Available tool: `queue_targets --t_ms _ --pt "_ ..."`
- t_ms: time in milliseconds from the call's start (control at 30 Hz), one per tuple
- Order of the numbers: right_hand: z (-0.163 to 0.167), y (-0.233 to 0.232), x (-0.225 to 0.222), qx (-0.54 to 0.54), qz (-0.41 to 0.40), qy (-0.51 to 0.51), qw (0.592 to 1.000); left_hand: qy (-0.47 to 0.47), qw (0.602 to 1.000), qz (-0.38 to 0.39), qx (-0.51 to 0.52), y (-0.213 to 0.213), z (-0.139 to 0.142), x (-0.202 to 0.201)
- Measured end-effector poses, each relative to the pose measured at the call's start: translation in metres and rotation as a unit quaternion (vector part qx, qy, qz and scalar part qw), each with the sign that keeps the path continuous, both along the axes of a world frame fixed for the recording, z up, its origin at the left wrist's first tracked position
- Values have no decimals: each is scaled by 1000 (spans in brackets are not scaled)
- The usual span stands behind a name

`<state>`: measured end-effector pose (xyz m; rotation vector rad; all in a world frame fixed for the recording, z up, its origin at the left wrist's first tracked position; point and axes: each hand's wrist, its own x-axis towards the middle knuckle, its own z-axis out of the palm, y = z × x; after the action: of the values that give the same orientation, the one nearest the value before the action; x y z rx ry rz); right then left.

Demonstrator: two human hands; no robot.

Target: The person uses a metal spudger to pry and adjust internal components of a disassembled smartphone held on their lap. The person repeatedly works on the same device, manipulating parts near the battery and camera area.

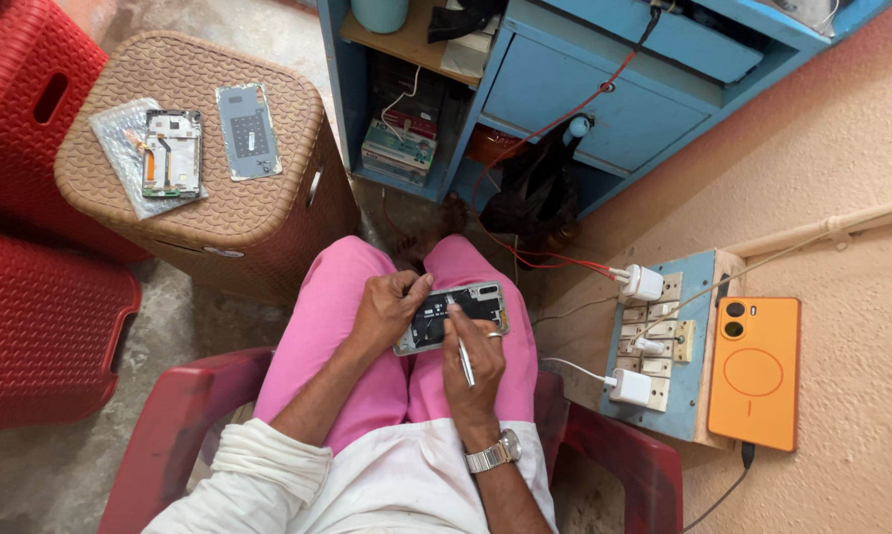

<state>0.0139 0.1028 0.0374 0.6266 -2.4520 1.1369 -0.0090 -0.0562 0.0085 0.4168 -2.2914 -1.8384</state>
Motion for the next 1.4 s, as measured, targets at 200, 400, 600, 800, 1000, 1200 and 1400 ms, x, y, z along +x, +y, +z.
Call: queue_targets --t_ms 200,400,600,800,1000,1200,1400 --pt "8 -3 3 -39 2 -44 998 -1 1000 8 7 -2 2 1" --pt "12 11 -13 -136 -108 -100 980 12 995 -77 -56 -7 15 5" --pt "12 11 -13 -148 -89 -121 977 86 974 -80 -196 -5 29 7" --pt "16 6 -15 -144 -90 -159 973 138 919 -102 -356 -1 28 7" --pt "17 5 -15 -134 -97 -163 973 121 894 -124 -413 3 19 4" --pt "14 4 -17 -139 -87 -117 979 141 921 -111 -346 -1 16 7" --pt "11 5 -17 -136 -102 -150 974 122 966 -17 -226 -1 10 6"
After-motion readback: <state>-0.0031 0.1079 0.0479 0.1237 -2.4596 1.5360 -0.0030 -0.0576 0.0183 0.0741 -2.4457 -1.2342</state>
